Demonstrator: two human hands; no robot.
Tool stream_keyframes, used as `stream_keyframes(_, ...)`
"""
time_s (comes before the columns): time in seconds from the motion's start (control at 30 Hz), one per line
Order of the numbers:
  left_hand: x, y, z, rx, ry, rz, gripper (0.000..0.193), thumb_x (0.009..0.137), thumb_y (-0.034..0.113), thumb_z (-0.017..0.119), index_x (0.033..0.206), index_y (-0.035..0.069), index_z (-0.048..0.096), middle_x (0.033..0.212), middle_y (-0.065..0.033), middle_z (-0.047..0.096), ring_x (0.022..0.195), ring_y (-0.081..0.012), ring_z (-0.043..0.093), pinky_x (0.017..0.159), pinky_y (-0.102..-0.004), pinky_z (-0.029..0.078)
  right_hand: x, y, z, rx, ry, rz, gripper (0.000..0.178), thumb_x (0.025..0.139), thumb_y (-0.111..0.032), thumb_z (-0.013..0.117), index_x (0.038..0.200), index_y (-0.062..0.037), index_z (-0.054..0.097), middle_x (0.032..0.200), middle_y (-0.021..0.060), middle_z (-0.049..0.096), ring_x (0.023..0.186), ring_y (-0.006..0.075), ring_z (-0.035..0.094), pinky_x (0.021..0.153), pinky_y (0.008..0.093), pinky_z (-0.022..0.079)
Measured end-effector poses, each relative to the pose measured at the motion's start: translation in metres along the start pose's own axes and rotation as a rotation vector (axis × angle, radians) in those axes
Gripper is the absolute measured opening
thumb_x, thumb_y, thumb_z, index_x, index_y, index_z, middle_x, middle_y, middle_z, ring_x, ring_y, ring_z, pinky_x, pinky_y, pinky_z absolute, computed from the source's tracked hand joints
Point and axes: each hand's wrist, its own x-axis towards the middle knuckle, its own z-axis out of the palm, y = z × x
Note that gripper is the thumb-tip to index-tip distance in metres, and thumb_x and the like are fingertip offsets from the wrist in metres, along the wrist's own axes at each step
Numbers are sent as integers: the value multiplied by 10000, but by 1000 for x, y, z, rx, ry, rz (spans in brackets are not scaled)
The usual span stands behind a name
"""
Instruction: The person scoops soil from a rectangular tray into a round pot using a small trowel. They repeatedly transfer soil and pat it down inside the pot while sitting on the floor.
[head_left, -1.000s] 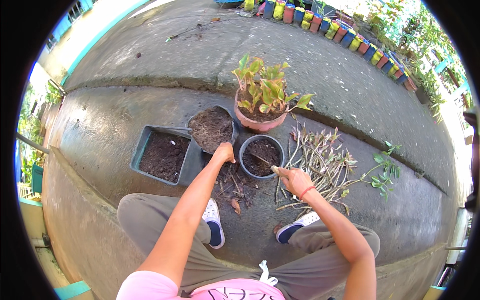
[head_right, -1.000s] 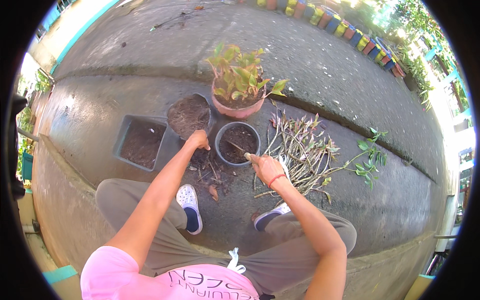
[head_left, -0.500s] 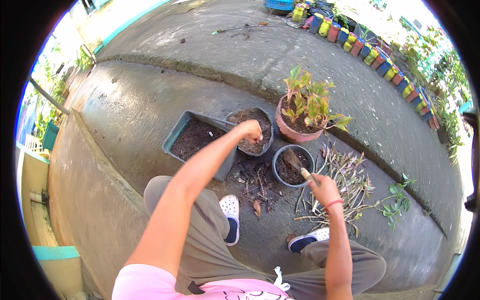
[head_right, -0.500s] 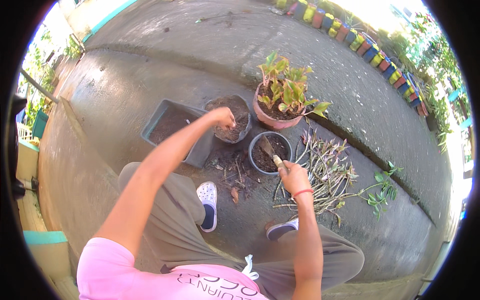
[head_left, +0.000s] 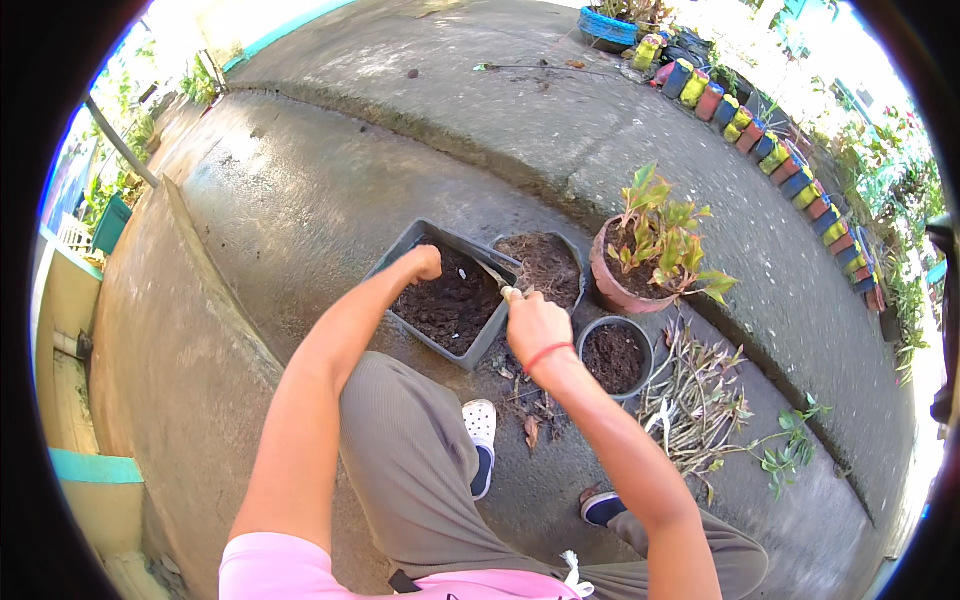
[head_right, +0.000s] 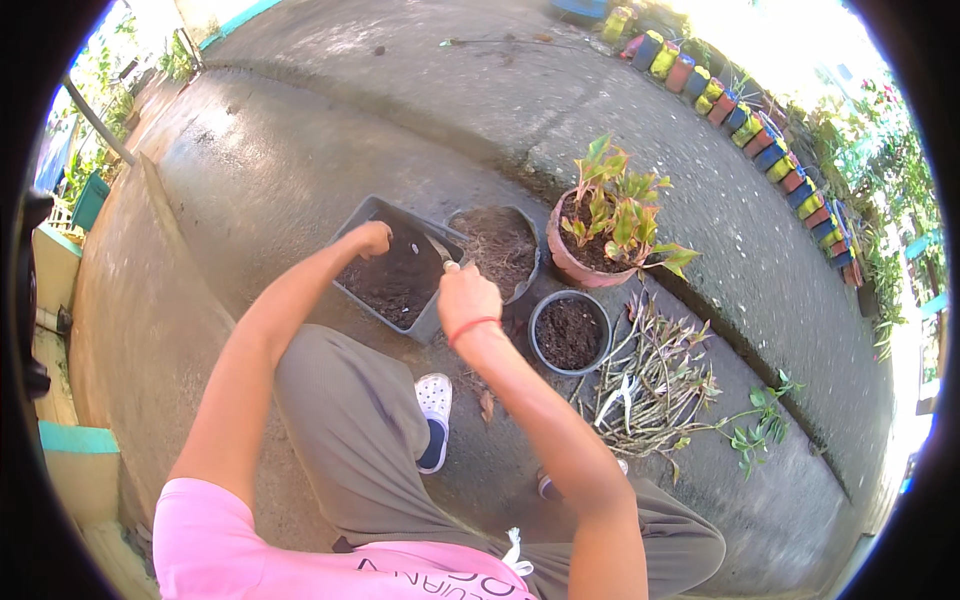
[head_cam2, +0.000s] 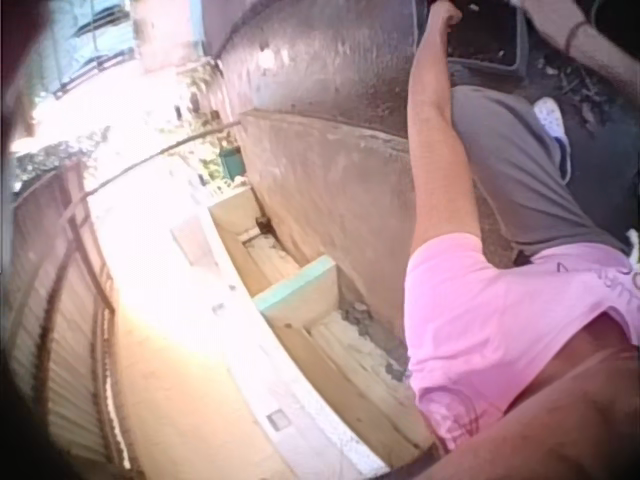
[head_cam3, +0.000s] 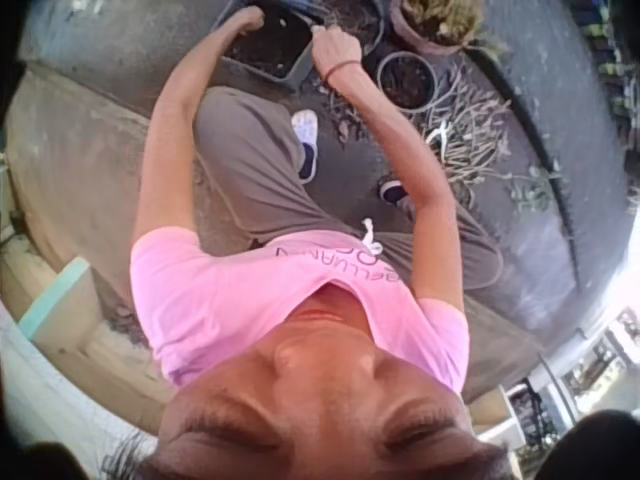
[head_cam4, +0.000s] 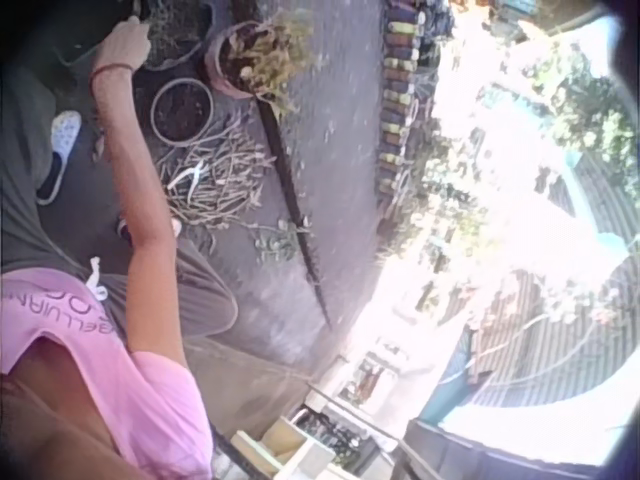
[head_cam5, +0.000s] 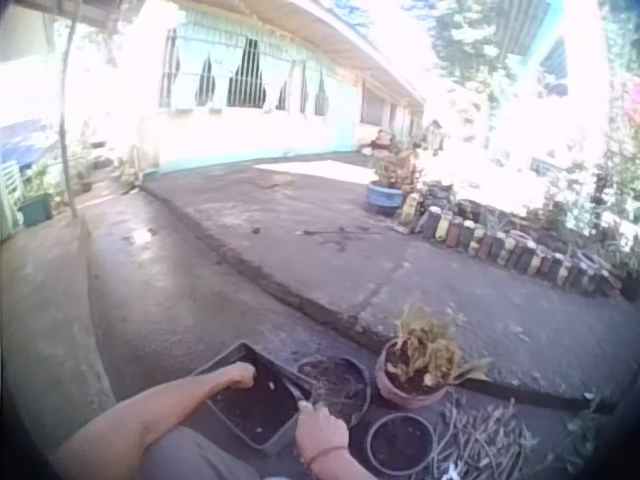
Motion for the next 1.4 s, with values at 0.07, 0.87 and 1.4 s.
stream_keyframes(0.07, -20, 7, 6, 3, 37, 60, 490, 676, 30, 450, 1155, 73, 548, 1106, -186, 571, 1020, -332, 553, 843, -389, 473, 8, -20, 19, -29, -66, 74, 281, 896, -208, 408, 922, -24, 618, 867, 174, 621, 791, 294, 641, 652, 373, 531)
stream_keyframes(0.87, -11, -30, 1, -3, 143, 108, 411, 738, 107, 431, 1122, 36, 559, 1102, -209, 563, 1054, -340, 523, 902, -383, 419, 32, -24, 46, 165, -241, -280, 316, 807, -186, 499, 1112, -196, 583, 813, 186, 624, 776, 343, 612, 699, 449, 491)
stream_keyframes(1.4, -16, -5, 43, -69, 27, -69, 596, 932, 425, 185, 1320, -5, 325, 1376, -199, 301, 1305, -342, 213, 1040, -523, 149, 28, -8, 49, 957, -767, 455, 344, 835, -334, 550, 746, -6, 602, 585, 75, 506, 400, 129, 445, 332, 284, 336)
